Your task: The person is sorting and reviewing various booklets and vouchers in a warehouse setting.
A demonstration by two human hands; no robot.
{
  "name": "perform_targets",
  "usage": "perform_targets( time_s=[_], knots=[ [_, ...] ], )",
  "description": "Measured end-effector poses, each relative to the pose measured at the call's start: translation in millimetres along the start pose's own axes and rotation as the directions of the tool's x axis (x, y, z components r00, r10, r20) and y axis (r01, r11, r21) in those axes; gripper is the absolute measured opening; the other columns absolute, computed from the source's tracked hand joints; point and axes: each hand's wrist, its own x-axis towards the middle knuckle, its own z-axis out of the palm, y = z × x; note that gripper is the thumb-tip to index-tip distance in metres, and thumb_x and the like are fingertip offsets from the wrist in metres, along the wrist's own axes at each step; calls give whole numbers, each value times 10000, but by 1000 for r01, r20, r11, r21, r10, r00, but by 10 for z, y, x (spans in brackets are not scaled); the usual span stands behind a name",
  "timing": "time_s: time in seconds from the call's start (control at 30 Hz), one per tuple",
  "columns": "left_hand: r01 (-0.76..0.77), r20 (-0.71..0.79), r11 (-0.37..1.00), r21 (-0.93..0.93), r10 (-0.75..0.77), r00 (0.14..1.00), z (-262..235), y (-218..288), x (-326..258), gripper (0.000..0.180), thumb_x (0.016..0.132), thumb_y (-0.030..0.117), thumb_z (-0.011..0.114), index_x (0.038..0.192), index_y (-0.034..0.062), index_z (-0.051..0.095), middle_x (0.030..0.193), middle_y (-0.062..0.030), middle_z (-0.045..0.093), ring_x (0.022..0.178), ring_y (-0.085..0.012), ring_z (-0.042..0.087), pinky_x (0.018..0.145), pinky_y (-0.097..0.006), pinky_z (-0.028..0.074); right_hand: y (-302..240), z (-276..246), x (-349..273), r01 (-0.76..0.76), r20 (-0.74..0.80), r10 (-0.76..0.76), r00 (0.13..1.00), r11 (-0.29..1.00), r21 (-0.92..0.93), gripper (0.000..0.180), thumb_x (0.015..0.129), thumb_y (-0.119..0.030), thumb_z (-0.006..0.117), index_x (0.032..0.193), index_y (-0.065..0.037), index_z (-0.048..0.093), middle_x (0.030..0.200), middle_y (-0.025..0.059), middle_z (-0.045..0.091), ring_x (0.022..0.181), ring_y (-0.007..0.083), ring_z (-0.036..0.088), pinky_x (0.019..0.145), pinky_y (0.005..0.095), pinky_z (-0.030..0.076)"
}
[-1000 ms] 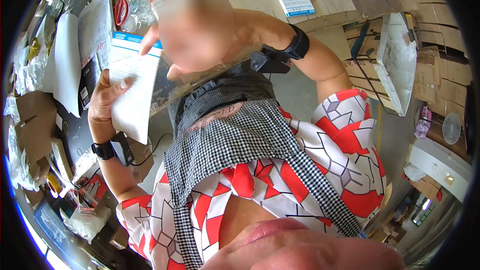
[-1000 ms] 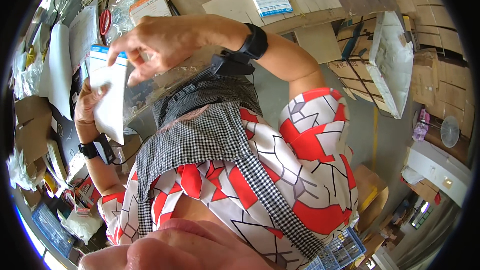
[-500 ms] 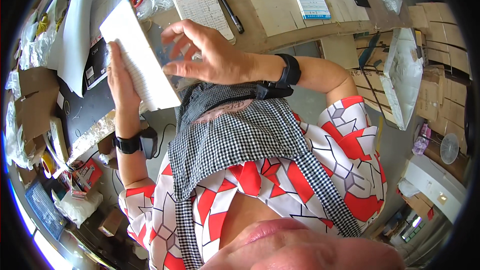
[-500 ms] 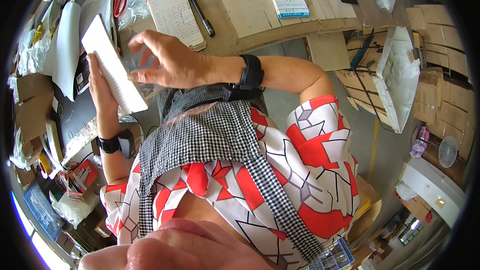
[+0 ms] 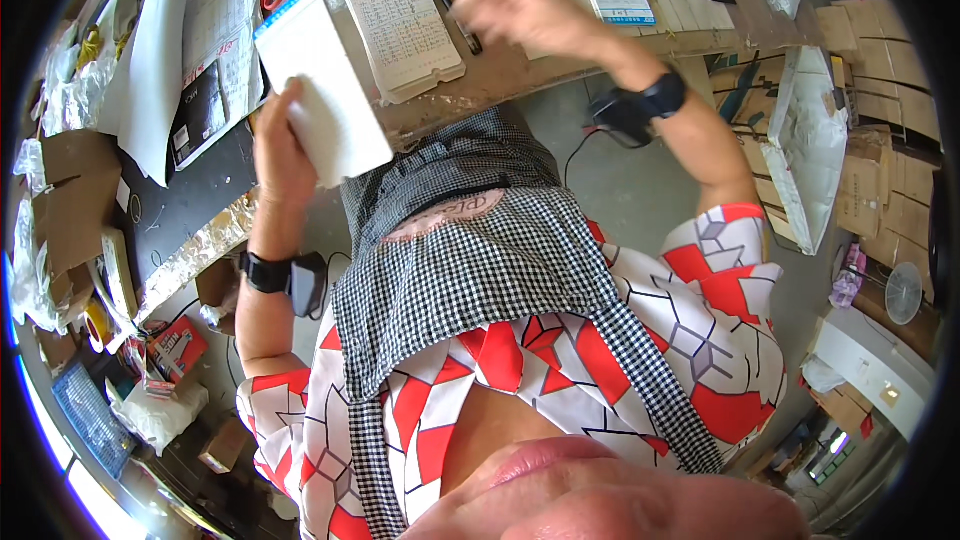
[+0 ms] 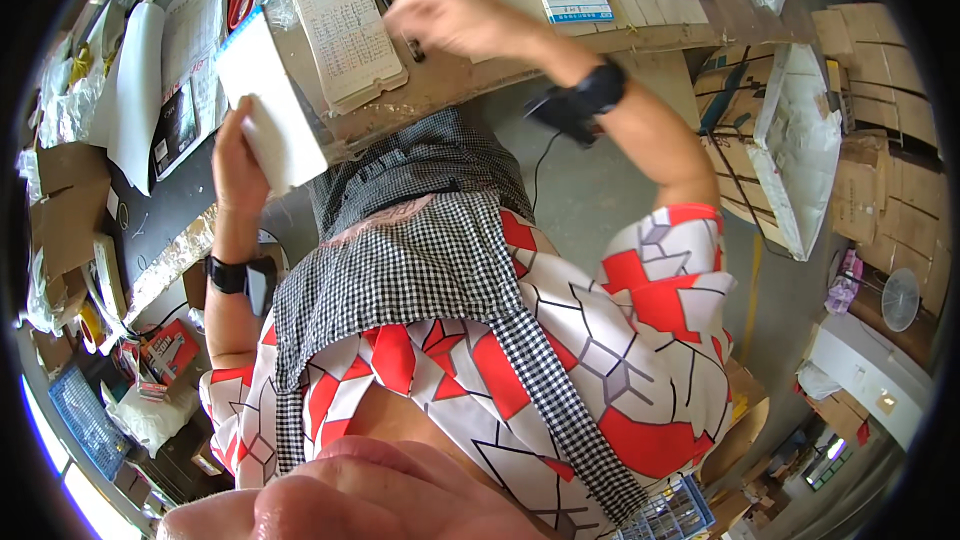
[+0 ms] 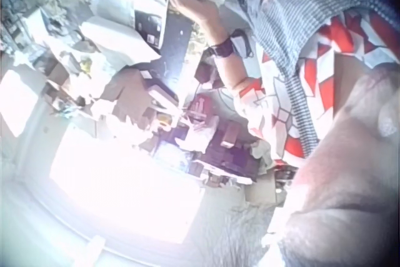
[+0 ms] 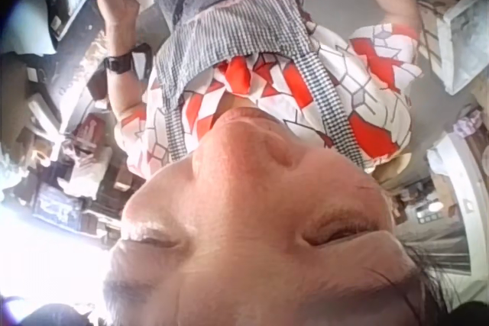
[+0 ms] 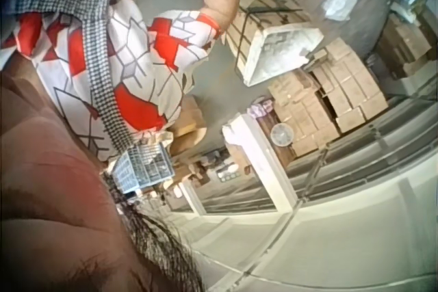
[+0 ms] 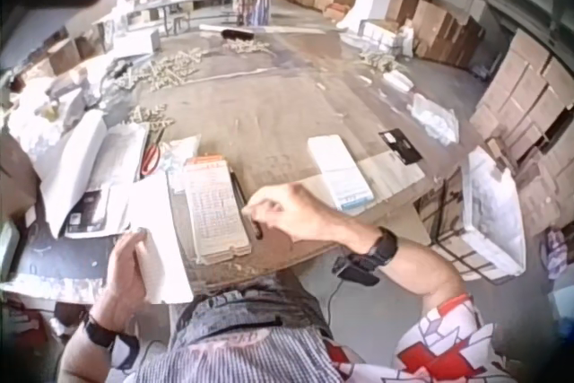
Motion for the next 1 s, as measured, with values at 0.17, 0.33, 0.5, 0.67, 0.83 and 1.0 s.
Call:
perform_targets(
  time_s=[0.17,0.33,0.5,0.67,0.83,1.0],
  knots=[
    [39,361,994,100,-73,930,-225,343,640,429,916,373,412,1068,-2,552,593,-3,498,499,-92,487,470,-231,411,1158,-1380,-253,-278,-461,-75,884,708,-649,391,801,-359,638,987,-17,597,794,92,645,730,185,623,676,300,484],
    [150,324,816,559,-381,866,67,539,1504,437,882,315,488,1131,-43,515,610,-12,524,450,-73,462,435,-203,391,1576,-1646,148,-581,-374,449,812,686,-438,710,608,-517,761,923,76,530,827,193,618,802,264,606,759,366,477],
    [354,292,788,504,-541,789,850,791,1877,381,829,174,565,1141,-39,517,979,-145,620,671,-132,612,548,-224,487,1860,-2005,391,-562,-418,432,799,784,-265,634,601,-403,806,937,37,497,866,165,624,822,219,611,760,331,484],
    [601,450,738,308,-669,591,1177,1142,2344,189,863,158,533,962,3,579,665,-32,591,452,-74,536,383,-192,415,1314,-2532,741,-685,-260,678,688,725,78,580,627,-265,804,1023,30,501,956,115,614,857,156,590,766,280,473],
    [565,157,712,418,-669,726,1280,1791,2250,246,876,234,550,774,23,626,541,21,515,377,-41,426,332,-180,313,870,-2456,1091,-699,-353,649,673,715,-19,515,644,-234,794,1003,31,536,940,106,624,851,158,594,762,270,472],
    [511,184,784,353,-594,783,724,2049,1804,267,889,268,538,880,19,633,540,39,483,397,-28,400,345,-181,302,720,-2237,627,-587,-167,784,598,571,574,356,727,-78,700,1039,39,577,951,94,636,823,165,608,733,293,489]
  ],
)
